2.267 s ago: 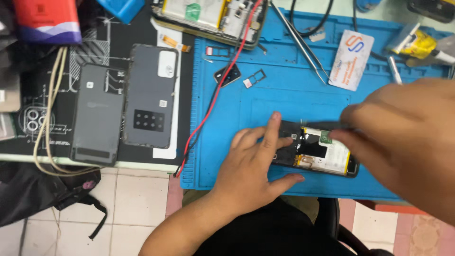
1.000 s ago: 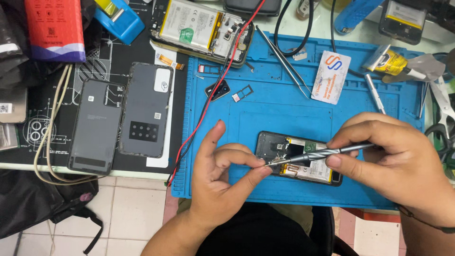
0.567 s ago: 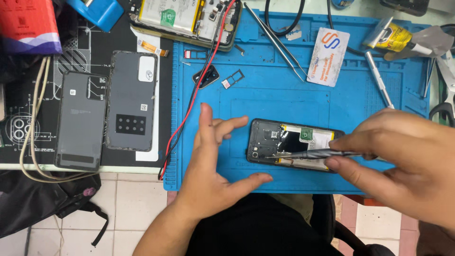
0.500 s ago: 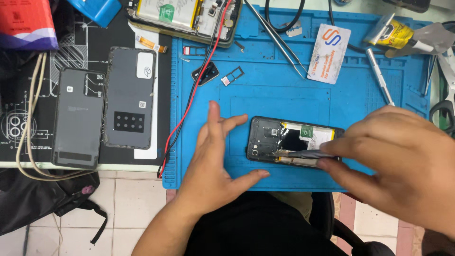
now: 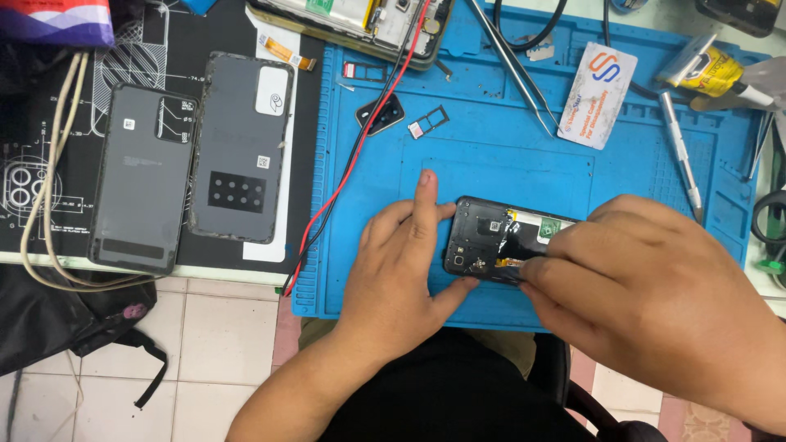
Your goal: The person reassembles a smartphone by inserting the battery, aligning the back cover, and securing it with screws. They then use a screwdriver to tighten screws around the charging port area.
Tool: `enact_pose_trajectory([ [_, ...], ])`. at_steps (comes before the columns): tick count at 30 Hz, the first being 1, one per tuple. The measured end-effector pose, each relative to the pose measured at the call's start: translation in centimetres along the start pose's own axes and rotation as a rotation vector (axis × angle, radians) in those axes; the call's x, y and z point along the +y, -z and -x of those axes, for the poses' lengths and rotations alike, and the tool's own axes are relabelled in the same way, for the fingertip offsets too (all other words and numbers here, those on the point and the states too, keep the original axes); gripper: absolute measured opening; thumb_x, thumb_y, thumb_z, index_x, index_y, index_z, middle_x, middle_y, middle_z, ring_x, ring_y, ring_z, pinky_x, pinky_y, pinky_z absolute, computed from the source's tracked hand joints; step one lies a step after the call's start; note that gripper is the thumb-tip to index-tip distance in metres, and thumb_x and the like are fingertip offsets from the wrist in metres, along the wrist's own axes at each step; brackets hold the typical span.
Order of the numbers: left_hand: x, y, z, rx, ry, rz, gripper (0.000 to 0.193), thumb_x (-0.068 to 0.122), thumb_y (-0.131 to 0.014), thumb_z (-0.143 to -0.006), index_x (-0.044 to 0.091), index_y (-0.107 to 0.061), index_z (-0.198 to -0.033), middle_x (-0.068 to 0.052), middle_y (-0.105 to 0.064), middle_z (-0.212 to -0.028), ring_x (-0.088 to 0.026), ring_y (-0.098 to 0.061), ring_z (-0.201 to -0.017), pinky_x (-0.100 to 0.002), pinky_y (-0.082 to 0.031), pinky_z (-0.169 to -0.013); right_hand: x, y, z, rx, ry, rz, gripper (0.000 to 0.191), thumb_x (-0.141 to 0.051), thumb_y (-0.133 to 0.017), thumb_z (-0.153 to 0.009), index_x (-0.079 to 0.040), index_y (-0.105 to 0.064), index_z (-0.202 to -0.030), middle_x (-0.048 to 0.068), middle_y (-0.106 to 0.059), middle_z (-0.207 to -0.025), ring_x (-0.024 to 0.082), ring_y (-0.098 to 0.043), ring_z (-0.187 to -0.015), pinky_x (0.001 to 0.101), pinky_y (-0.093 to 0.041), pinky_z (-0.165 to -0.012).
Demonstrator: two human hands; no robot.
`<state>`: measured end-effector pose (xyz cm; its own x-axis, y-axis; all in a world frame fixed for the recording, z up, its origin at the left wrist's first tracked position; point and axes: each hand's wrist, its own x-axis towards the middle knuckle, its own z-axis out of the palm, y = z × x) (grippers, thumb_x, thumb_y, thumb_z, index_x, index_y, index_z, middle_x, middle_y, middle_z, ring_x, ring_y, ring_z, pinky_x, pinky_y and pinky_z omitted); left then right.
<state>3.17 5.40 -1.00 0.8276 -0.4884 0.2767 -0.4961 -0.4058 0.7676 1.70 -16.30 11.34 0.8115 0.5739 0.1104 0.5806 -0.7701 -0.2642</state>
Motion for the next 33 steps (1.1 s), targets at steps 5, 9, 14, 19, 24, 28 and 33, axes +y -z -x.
enact_pose_trajectory([
  [5, 0.0, 0.1, 0.0, 0.004, -0.016, -0.003, 0.119, 0.02, -0.09, -0.077, -0.003, -0.01, -0.161, -0.014, -0.066, -0.136, -0.033, -0.054, -0.13, -0.045, -0.036, -0.113, -0.6, 0.0, -0.6, -0.147, 0.025, -0.016, 0.027, -0.019, -0.079, -0.065, -0.014, -0.071, -0.091, 0.0, -0.059, -0.08, 0.024, -0.061, -0.075, 0.0372, -0.05, -0.071],
  [9, 0.0, 0.4, 0.0, 0.0, -0.015, 0.042, 0.115, 0.021, -0.089, -0.076, -0.002, -0.015, -0.16, -0.015, -0.065, -0.138, -0.034, -0.053, -0.131, -0.045, -0.038, -0.113, -0.7, -0.2, -0.2, -0.189, 0.037, 0.022, 0.026, -0.02, -0.081, -0.065, -0.014, -0.071, -0.088, 0.0, -0.059, -0.078, 0.025, -0.061, -0.072, 0.0365, -0.049, -0.068],
  [14, -0.2, 2.5, 0.6, 0.062, -0.043, 0.219, 0.072, 0.022, -0.09, -0.078, 0.006, -0.057, -0.141, -0.012, -0.065, -0.137, -0.032, -0.054, -0.131, -0.042, -0.044, -0.112, 1.4, 0.7, 2.5, -0.058, -0.22, -0.123, 0.027, -0.023, -0.086, -0.071, -0.011, -0.077, -0.094, -0.001, -0.07, -0.081, 0.017, -0.063, -0.072, 0.0315, -0.049, -0.067],
  [19, 0.2, 3.9, 1.0, 0.056, -0.11, 0.37, 0.044, 0.02, -0.092, -0.08, 0.009, -0.073, -0.117, -0.005, -0.069, -0.123, -0.026, -0.063, -0.113, -0.035, -0.053, -0.1, 4.7, -0.5, 6.2, -0.036, -0.518, -0.442, 0.015, -0.01, -0.084, -0.079, -0.006, -0.081, -0.093, 0.005, -0.072, -0.087, 0.013, -0.062, -0.07, 0.0267, -0.052, -0.058],
  [24, 0.5, 3.8, 0.5, 0.016, -0.167, 0.425, 0.031, 0.015, -0.09, -0.083, 0.009, -0.076, -0.11, -0.003, -0.071, -0.114, -0.022, -0.066, -0.105, -0.034, -0.053, -0.093, 5.2, -2.9, 8.7, 0.069, -0.638, -0.792, 0.01, -0.002, -0.08, -0.087, 0.0, -0.074, -0.095, 0.012, -0.072, -0.092, 0.015, -0.073, -0.075, 0.0267, -0.057, -0.062],
  [28, 1.2, 3.3, -0.2, -0.008, -0.148, 0.409, 0.022, 0.012, -0.087, -0.083, 0.009, -0.076, -0.102, -0.004, -0.073, -0.108, -0.022, -0.066, -0.101, -0.033, -0.053, -0.089, 5.0, -2.9, 8.8, 0.047, -0.743, -0.805, 0.008, -0.003, -0.081, -0.086, -0.001, -0.076, -0.093, 0.01, -0.074, -0.091, 0.014, -0.071, -0.077, 0.0266, -0.057, -0.063],
  [33, 2.3, 2.8, -0.8, 0.019, -0.093, 0.358, 0.016, 0.006, -0.084, -0.084, 0.005, -0.073, -0.095, -0.006, -0.075, -0.1, -0.024, -0.067, -0.095, -0.033, -0.054, -0.084, 3.8, -2.5, 8.1, 0.156, -0.582, -0.641, 0.016, -0.011, -0.084, -0.082, -0.003, -0.079, -0.095, 0.004, -0.072, -0.092, 0.01, -0.069, -0.075, 0.0209, -0.054, -0.057],
])
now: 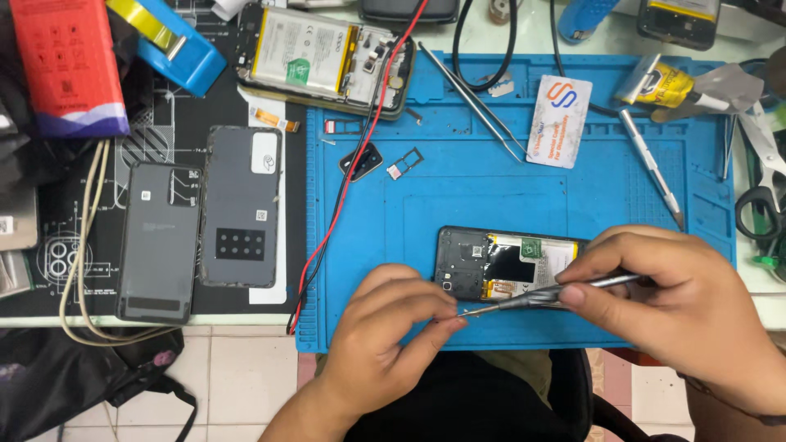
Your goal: The person reassembles a smartphone by inserting the battery, aligning the back cover, and securing it with screws. They then use a screwdriver to tighten screws around the charging port area.
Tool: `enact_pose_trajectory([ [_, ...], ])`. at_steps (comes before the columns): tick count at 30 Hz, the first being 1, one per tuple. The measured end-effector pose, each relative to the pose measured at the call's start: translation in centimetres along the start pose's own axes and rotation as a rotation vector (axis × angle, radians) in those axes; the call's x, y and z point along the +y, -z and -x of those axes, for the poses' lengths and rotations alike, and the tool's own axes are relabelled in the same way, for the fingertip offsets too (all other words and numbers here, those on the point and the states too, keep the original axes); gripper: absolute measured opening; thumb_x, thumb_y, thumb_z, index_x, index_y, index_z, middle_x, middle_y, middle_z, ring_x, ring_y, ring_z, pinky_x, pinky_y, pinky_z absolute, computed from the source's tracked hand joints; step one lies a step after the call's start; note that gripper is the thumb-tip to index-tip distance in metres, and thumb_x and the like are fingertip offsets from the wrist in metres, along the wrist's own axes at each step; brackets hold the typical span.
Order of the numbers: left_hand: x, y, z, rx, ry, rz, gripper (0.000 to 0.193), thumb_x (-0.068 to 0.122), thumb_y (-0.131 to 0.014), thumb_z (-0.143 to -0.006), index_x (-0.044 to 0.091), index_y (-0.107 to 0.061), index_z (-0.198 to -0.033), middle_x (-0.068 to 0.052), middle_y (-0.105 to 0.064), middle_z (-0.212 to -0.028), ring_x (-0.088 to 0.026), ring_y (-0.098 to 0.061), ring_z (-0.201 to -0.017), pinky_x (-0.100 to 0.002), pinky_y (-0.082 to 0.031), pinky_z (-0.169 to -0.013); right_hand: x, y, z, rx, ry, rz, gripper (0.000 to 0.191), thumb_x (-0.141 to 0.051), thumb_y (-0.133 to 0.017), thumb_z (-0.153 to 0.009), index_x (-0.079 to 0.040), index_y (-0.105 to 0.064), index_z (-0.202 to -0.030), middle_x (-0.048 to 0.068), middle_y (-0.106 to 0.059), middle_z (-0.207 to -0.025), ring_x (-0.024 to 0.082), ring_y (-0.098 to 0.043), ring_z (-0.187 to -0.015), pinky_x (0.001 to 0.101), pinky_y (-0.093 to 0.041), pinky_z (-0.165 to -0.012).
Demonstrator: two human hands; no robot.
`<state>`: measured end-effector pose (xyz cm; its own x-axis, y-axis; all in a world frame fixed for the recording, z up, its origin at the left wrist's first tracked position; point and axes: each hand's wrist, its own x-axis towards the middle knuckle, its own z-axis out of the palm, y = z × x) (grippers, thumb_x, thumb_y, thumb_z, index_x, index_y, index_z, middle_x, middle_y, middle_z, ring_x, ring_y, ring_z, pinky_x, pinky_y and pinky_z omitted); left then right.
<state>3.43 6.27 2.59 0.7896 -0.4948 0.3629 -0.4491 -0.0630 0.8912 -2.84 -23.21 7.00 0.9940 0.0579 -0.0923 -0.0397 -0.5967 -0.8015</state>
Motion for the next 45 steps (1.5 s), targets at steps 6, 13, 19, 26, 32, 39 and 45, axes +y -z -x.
enact_pose_trajectory([
  [6, 0.4, -1.0, -0.1, 0.016, -0.013, -0.124, 0.015, 0.005, -0.082, -0.087, 0.005, -0.072, -0.099, -0.006, -0.075, -0.099, -0.025, -0.068, -0.094, -0.034, -0.054, -0.086, -1.2, -0.1, 1.0, 0.095, 0.004, 0.073, 0.025, -0.015, -0.086, -0.075, -0.005, -0.079, -0.096, 0.005, -0.071, -0.09, 0.011, -0.062, -0.063, 0.0217, -0.044, -0.047],
  [13, 0.2, -0.9, 0.0, 0.051, 0.004, -0.215, 0.104, 0.043, -0.094, -0.063, -0.005, -0.045, -0.141, -0.018, -0.059, -0.137, -0.038, -0.053, -0.124, -0.048, -0.044, -0.107, -3.2, 0.6, 0.1, 0.048, 0.059, 0.241, 0.023, -0.022, -0.086, -0.077, -0.01, -0.079, -0.096, -0.001, -0.072, -0.085, 0.009, -0.066, -0.069, 0.0233, -0.047, -0.055],
  [19, -0.5, -1.6, 0.3, -0.065, 0.037, -0.282, 0.109, 0.052, -0.097, -0.058, 0.007, -0.052, -0.147, -0.02, -0.046, -0.152, -0.041, -0.042, -0.14, -0.048, -0.039, -0.116, -6.0, 0.0, -1.8, -0.009, 0.412, 0.618, 0.023, -0.025, -0.085, -0.069, -0.013, -0.075, -0.086, 0.0, -0.068, -0.077, 0.021, -0.065, -0.068, 0.0363, -0.05, -0.063],
  [26, -2.0, -2.5, 1.1, -0.039, 0.17, -0.281, 0.12, 0.039, -0.095, -0.069, -0.005, -0.027, -0.157, -0.018, -0.055, -0.14, -0.039, -0.046, -0.135, -0.047, -0.038, -0.114, -8.3, -2.3, -3.5, -0.147, 0.515, 0.724, 0.019, -0.023, -0.082, -0.071, -0.013, -0.07, -0.083, -0.002, -0.066, -0.082, 0.024, -0.064, -0.073, 0.0378, -0.05, -0.068],
  [32, -2.4, -2.9, 1.5, 0.04, 0.114, -0.315, 0.116, 0.026, -0.091, -0.075, -0.005, -0.018, -0.159, -0.015, -0.063, -0.14, -0.035, -0.051, -0.132, -0.045, -0.039, -0.114, -8.8, -3.0, -3.9, -0.14, 0.541, 0.704, 0.022, -0.021, -0.08, -0.07, -0.012, -0.07, -0.087, -0.001, -0.065, -0.086, 0.024, -0.063, -0.074, 0.0378, -0.05, -0.07],
  [39, -2.3, -2.8, 1.3, 0.053, 0.114, -0.306, 0.111, 0.023, -0.091, -0.074, -0.006, -0.025, -0.157, -0.015, -0.065, -0.135, -0.034, -0.055, -0.129, -0.044, -0.042, -0.111, -9.0, -3.5, -3.9, -0.211, 0.517, 0.768, 0.018, -0.021, -0.078, -0.071, -0.014, -0.069, -0.085, -0.001, -0.06, -0.077, 0.023, -0.061, -0.071, 0.0384, -0.049, -0.068],
  [45, -2.3, -2.9, 1.3, 0.069, 0.113, -0.331, 0.108, 0.018, -0.09, -0.072, -0.006, -0.027, -0.157, -0.015, -0.065, -0.134, -0.034, -0.056, -0.127, -0.044, -0.043, -0.11, -9.2, -4.0, -3.8, -0.361, 0.466, 0.949, 0.02, -0.014, -0.069, -0.076, -0.017, -0.065, -0.095, 0.001, -0.054, -0.077, 0.024, -0.061, -0.075, 0.0417, -0.051, -0.078],
])
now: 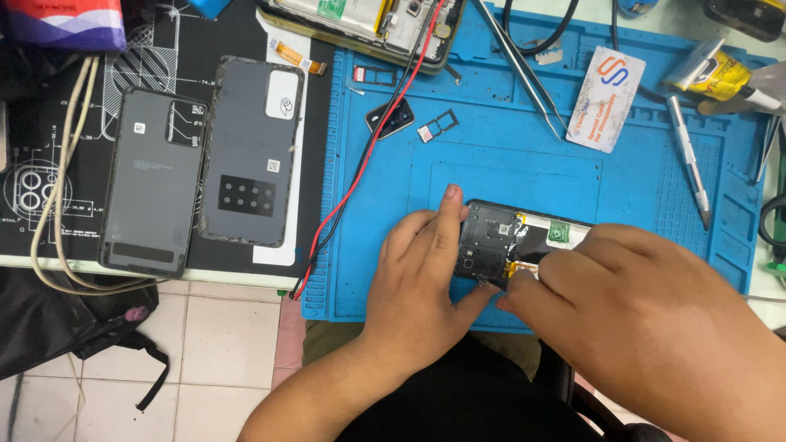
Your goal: The person reassembles a smartphone by inserting the battery, aligning the back cover, and securing it with screws. They then use a screwdriver to tighten screws around the charging port area.
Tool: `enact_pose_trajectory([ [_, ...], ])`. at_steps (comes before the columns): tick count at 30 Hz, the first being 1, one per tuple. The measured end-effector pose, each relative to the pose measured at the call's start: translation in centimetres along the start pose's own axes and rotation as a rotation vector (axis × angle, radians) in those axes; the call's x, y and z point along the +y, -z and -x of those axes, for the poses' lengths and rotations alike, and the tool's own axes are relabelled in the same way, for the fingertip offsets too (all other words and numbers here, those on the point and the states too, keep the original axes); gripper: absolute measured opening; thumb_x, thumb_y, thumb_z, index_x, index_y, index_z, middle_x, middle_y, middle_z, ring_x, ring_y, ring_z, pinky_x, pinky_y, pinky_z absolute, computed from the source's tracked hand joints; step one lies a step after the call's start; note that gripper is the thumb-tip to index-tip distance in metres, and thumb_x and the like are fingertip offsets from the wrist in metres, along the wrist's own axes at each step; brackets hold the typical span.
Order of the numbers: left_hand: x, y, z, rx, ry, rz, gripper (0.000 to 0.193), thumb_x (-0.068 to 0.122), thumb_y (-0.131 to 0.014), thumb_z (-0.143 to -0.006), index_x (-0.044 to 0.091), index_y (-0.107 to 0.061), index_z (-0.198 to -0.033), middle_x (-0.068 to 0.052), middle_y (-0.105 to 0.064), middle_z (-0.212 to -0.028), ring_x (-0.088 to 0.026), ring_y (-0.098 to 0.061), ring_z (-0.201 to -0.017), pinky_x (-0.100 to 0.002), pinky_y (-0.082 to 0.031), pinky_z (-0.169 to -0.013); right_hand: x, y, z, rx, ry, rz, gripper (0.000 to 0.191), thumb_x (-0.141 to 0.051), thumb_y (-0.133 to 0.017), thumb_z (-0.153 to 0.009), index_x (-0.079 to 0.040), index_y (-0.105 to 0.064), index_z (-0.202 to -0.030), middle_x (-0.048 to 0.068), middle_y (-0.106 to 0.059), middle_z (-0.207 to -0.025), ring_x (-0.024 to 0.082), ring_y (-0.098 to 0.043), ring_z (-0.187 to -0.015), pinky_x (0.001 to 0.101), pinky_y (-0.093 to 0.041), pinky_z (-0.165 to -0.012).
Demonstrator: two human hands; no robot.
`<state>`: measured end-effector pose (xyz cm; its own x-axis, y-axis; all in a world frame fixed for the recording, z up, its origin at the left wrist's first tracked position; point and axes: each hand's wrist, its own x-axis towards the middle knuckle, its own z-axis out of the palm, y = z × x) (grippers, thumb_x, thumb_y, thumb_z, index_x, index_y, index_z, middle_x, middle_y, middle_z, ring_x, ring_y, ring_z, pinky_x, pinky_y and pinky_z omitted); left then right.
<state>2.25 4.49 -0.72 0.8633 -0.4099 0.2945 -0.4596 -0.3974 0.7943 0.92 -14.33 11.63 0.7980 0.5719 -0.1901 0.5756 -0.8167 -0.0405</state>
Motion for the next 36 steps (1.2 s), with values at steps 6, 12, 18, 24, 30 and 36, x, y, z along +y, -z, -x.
enact_pose_trajectory([
  [6, 0.0, -0.2, 0.0, -0.005, 0.007, -0.013, 0.106, 0.019, -0.089, -0.073, -0.007, -0.028, -0.156, -0.016, -0.064, -0.134, -0.034, -0.055, -0.126, -0.046, -0.042, -0.109, 1.0, -0.3, 0.0, -0.095, 0.04, 0.001, 0.03, -0.018, -0.069, -0.067, -0.016, -0.064, -0.096, 0.001, -0.061, -0.079, 0.025, -0.066, -0.078, 0.0391, -0.052, -0.072],
  [12, 0.0, -0.2, 0.1, 0.01, -0.005, -0.025, 0.101, 0.022, -0.088, -0.077, -0.006, -0.032, -0.155, -0.017, -0.064, -0.127, -0.035, -0.055, -0.125, -0.046, -0.043, -0.108, 1.1, -0.6, -0.1, -0.329, -0.048, 0.108, 0.023, -0.025, -0.067, -0.084, -0.024, -0.064, -0.106, 0.0, -0.058, -0.081, 0.022, -0.064, -0.081, 0.0381, -0.052, -0.077],
  [18, 0.0, -0.2, 0.0, 0.017, -0.021, -0.035, 0.098, 0.022, -0.087, -0.079, -0.007, -0.032, -0.155, -0.017, -0.064, -0.126, -0.035, -0.055, -0.125, -0.046, -0.043, -0.107, 1.2, -0.4, -0.1, -0.234, 0.023, 0.183, 0.017, -0.034, -0.065, -0.09, -0.018, -0.063, -0.096, 0.001, -0.056, -0.079, 0.023, -0.063, -0.079, 0.0393, -0.051, -0.074],
  [24, 0.0, -0.3, -0.1, 0.018, -0.021, -0.041, 0.097, 0.02, -0.086, -0.079, -0.006, -0.033, -0.155, -0.016, -0.064, -0.124, -0.035, -0.056, -0.124, -0.046, -0.043, -0.107, 1.1, -0.3, -0.5, -0.444, -0.04, 0.198, 0.033, -0.049, -0.051, -0.103, -0.018, -0.061, -0.097, 0.0, -0.058, -0.085, 0.023, -0.064, -0.088, 0.0399, -0.051, -0.086],
  [30, 0.0, -0.2, -0.1, 0.023, -0.03, -0.058, 0.097, 0.019, -0.087, -0.077, -0.006, -0.033, -0.155, -0.016, -0.064, -0.125, -0.035, -0.056, -0.124, -0.046, -0.044, -0.107, 0.8, -0.1, -0.6, -0.31, -0.007, 0.237, 0.034, -0.048, -0.056, -0.106, -0.015, -0.06, -0.095, 0.001, -0.056, -0.082, 0.026, -0.063, -0.083, 0.0407, -0.051, -0.08],
  [36, -0.1, -0.3, 0.1, 0.022, -0.046, -0.061, 0.1, 0.02, -0.089, -0.076, -0.006, -0.033, -0.155, -0.016, -0.063, -0.125, -0.035, -0.056, -0.124, -0.046, -0.044, -0.108, 0.6, -0.6, -0.4, -0.56, -0.027, 0.18, 0.015, -0.025, -0.06, -0.096, -0.016, -0.059, -0.108, 0.001, -0.059, -0.089, 0.026, -0.063, -0.089, 0.0412, -0.051, -0.084],
])
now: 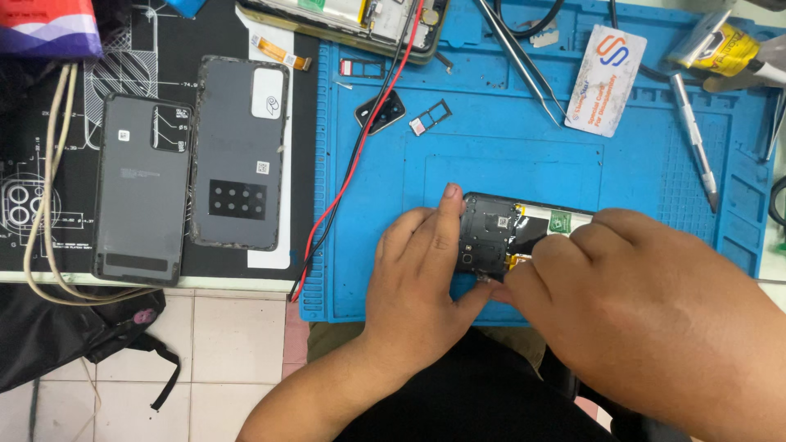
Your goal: The person reassembles a smartphone by inserting the battery, aligning the back cover, and securing it with screws. They then use a screwdriver to tighten screws around the charging port area.
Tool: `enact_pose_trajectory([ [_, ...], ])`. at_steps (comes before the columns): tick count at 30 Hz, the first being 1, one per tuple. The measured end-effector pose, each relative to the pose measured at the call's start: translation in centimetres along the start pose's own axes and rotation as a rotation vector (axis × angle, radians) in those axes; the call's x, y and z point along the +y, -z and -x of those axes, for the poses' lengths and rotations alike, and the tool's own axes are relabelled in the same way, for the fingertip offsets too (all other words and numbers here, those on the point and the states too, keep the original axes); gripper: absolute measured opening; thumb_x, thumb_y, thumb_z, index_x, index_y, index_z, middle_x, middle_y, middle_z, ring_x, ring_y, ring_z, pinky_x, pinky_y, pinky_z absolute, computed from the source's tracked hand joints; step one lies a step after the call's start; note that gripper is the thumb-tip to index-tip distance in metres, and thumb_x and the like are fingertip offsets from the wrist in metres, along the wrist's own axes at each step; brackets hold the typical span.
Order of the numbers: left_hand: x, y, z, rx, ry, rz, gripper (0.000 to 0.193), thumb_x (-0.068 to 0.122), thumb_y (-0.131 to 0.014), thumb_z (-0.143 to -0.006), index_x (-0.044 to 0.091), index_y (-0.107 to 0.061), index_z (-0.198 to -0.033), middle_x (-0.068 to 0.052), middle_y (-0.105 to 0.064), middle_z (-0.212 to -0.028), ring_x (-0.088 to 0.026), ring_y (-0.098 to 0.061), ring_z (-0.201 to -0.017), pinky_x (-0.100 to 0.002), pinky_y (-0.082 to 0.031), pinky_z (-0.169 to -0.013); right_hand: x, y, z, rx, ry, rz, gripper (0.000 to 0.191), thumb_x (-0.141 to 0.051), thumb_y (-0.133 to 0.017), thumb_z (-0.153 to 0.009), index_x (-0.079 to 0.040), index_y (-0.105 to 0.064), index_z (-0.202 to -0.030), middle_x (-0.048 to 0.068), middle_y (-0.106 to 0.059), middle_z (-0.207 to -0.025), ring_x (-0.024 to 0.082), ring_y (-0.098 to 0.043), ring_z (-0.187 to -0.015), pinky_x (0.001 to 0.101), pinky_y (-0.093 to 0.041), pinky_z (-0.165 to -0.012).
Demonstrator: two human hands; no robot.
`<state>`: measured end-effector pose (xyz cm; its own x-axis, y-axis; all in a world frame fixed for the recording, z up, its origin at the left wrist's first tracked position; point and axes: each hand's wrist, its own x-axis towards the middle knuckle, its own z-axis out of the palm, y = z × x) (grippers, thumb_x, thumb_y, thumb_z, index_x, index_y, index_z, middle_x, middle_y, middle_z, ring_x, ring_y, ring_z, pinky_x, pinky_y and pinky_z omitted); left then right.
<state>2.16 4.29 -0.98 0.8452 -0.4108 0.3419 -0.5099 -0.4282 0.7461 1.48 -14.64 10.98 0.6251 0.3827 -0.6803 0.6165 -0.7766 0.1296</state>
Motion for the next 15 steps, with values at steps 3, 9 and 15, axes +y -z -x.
enact_pose_trajectory([
  [3, -0.01, -0.07, 0.04, 0.002, 0.002, 0.011, 0.101, 0.022, -0.089, -0.077, -0.006, -0.032, -0.155, -0.016, -0.063, -0.124, -0.035, -0.056, -0.124, -0.046, -0.043, -0.108, 0.07, 0.17, 0.04, 0.608, 0.161, -0.125, 0.031, -0.019, -0.064, -0.06, -0.01, -0.066, -0.09, 0.002, -0.062, -0.078, 0.024, -0.064, -0.071, 0.0352, -0.053, -0.068],
  [9, 0.02, -0.15, 0.08, -0.006, 0.013, 0.009, 0.101, 0.021, -0.089, -0.077, -0.006, -0.031, -0.156, -0.016, -0.063, -0.125, -0.035, -0.056, -0.124, -0.047, -0.043, -0.108, 0.22, 0.32, 0.16, 0.554, 0.134, -0.089, 0.028, -0.017, -0.066, -0.063, -0.009, -0.066, -0.09, 0.005, -0.061, -0.079, 0.026, -0.064, -0.074, 0.0375, -0.052, -0.073],
  [15, -0.01, -0.37, 0.19, 0.002, 0.005, -0.007, 0.103, 0.021, -0.089, -0.078, -0.004, -0.028, -0.157, -0.015, -0.063, -0.129, -0.034, -0.056, -0.125, -0.047, -0.043, -0.108, 0.25, -0.45, 0.2, 0.445, 0.117, -0.073, 0.027, -0.025, -0.068, -0.07, -0.013, -0.065, -0.094, 0.003, -0.06, -0.082, 0.025, -0.064, -0.075, 0.0384, -0.051, -0.074],
])
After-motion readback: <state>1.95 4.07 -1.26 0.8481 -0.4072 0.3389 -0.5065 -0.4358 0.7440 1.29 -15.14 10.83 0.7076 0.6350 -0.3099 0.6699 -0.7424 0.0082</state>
